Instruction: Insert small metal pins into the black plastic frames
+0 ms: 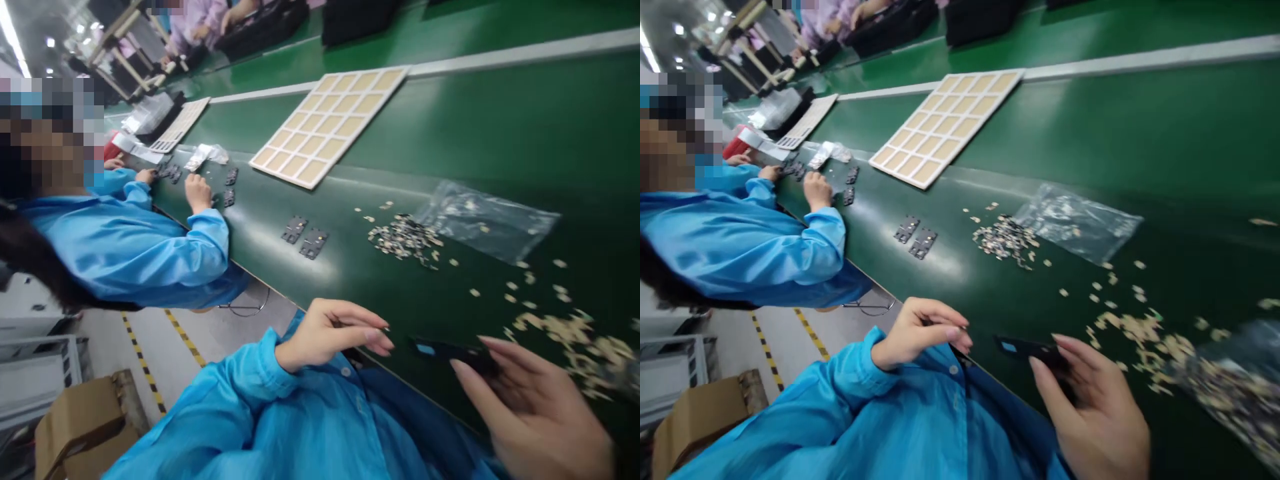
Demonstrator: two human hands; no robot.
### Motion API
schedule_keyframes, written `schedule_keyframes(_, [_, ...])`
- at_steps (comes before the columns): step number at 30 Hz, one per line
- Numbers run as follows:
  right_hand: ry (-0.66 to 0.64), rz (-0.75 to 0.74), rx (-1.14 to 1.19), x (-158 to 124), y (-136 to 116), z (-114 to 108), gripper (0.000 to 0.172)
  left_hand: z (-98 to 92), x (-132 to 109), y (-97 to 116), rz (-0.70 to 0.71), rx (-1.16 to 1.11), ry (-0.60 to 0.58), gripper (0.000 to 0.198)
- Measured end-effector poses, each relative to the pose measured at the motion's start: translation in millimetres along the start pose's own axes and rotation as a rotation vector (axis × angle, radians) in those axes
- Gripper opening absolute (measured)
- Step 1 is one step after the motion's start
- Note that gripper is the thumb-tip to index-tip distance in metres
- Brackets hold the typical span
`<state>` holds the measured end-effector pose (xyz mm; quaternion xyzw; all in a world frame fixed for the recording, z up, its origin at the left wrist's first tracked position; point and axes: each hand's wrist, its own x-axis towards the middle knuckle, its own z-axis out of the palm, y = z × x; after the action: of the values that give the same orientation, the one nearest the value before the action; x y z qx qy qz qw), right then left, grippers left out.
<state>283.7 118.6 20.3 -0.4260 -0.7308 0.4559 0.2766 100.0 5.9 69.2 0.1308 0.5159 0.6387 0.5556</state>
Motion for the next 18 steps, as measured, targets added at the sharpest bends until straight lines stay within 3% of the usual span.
schedule_keyframes(3, [0.078,0.168,0.095,4.8,-18.9,0.1,0.033,1.5,-0.2,0.5,0.028,0.102,0.038,0.042])
schedule_keyframes(7, [0.013,0.18,0.158,3.6,-15.5,-0.1,0.028,2.7,3.8,-1.2,0.066,0.177,0.057,0.042])
schedule_keyframes(13, [-0.036,0.013,0.036,1.6,-4.4,1.1,0.028,-3.6,9.0,-9.2,0.159,0.34,0.096,0.043])
schedule_keyframes(18, [-0.037,-0.28,-0.346,17.5,-12.3,4.6,0.033,-24.5,15.0,-7.2,0.442,0.667,0.118,0.033])
